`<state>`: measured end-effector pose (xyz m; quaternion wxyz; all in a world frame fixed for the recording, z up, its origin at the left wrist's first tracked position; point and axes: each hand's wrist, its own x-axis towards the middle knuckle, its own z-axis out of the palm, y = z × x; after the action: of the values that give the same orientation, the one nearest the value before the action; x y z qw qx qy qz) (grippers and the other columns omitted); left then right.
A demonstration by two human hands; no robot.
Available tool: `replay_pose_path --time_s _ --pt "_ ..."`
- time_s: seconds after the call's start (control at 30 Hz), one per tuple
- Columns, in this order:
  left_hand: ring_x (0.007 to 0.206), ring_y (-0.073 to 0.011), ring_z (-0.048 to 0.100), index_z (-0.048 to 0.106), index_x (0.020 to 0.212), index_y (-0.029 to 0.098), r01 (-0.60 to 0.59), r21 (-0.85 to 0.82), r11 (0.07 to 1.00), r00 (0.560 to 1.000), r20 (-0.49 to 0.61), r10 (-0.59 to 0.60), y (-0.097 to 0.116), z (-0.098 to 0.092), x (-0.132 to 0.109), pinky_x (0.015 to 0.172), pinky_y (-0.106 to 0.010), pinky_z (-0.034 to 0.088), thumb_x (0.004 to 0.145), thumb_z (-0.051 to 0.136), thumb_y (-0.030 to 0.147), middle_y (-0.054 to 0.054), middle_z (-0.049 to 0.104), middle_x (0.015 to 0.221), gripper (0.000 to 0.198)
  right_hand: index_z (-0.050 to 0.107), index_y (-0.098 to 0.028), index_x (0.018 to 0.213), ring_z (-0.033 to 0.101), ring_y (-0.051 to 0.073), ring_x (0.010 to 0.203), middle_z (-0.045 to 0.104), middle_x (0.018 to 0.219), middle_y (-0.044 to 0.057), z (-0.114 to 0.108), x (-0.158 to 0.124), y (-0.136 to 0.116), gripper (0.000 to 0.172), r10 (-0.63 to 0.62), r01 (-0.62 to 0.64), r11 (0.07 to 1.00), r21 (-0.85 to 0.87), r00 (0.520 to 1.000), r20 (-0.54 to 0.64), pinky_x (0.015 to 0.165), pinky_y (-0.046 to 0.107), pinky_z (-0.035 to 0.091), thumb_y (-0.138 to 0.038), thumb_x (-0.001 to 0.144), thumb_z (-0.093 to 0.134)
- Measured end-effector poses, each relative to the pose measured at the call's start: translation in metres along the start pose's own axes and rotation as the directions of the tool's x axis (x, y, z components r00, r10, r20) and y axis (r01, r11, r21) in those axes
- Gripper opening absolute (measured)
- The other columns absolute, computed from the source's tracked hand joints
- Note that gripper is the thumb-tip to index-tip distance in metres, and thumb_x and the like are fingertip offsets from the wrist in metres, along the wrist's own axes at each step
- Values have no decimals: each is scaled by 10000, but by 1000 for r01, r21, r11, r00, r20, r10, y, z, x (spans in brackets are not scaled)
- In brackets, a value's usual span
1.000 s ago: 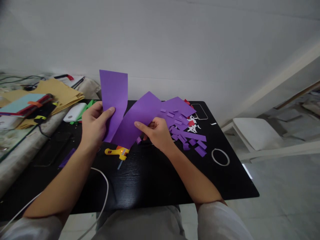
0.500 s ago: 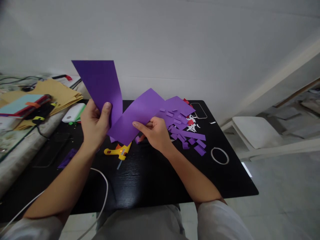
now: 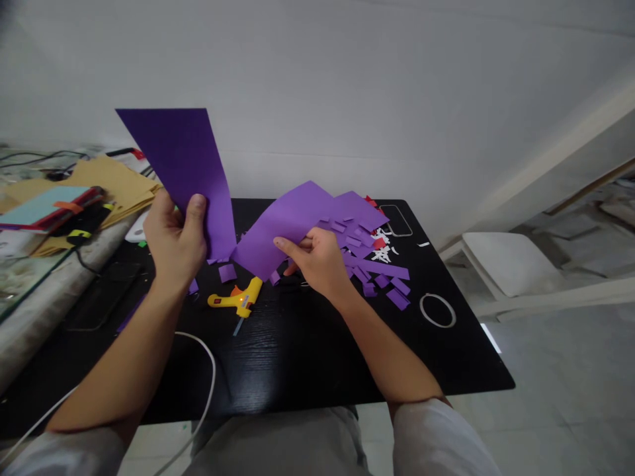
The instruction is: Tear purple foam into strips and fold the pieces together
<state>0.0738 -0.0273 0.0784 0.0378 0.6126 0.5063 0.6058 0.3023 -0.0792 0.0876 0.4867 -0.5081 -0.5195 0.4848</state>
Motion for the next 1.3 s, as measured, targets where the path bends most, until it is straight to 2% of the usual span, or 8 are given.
replay_pose_path --time_s 0.23,0.33,0.5,0.67,0.8,1.03,1.13,1.3 --pt "628 -144 438 546 837 215 60 95 994 998 13 -62 -11 -9 11 625 -301 314 1009 644 427 49 436 683 290 613 -192 712 656 142 451 662 573 -18 -15 5 -3 417 -84 82 996 -22 986 -141 451 255 477 -474 740 919" --pt "619 -170 493 539 817 219 80 196 977 955 266 -131 -4 0 1 625 -307 347 999 634 410 40 483 648 281 616 -206 743 633 132 466 642 611 -32 -24 11 -5 374 -151 177 980 87 958 -246 443 268 497 -433 748 913" --pt "837 -267 706 664 1006 190 -123 340 932 395 878 -268 22 33 -50 766 -352 482 1067 455 373 -90 732 886 285 686 -216 802 666 152 639 691 786 10 -33 17 -9 289 -226 288 940 185 929 -293 506 293 571 -402 752 901" --pt "870 -354 760 729 871 143 -132 340 931 262 918 -298 33 49 -92 805 -421 533 970 624 334 -190 773 881 239 681 -215 725 635 135 631 666 763 3 -31 17 -7 272 -202 267 940 213 938 -283 555 297 584 -364 742 908" --pt "740 -273 743 687 750 190 -45 316 948 315 905 -287 29 37 -70 734 -359 535 958 607 301 -99 731 710 249 714 -206 755 609 114 582 682 749 -3 -31 16 -5 235 -171 207 953 220 970 -174 541 277 527 -343 751 906" --pt "561 -145 604 662 901 192 483 -83 872 606 750 -264 17 15 -13 532 -252 457 1027 446 511 -28 674 709 405 752 -176 809 567 103 543 684 699 -4 -24 10 -4 314 -77 61 994 94 980 186 541 270 479 -437 755 917" --pt "611 -148 611 664 877 197 679 -331 655 610 751 -252 17 13 -15 569 -255 484 967 551 639 -25 669 734 465 765 -174 850 563 108 557 707 729 7 -15 7 -2 363 -31 19 999 46 956 293 544 269 478 -485 739 916" --pt "504 -92 462 632 837 206 667 -362 651 643 720 -259 24 12 -21 485 -211 357 860 778 512 46 551 633 340 753 -166 836 566 110 563 712 720 11 -6 6 3 396 9 9 999 -43 921 389 539 259 481 -528 757 891"
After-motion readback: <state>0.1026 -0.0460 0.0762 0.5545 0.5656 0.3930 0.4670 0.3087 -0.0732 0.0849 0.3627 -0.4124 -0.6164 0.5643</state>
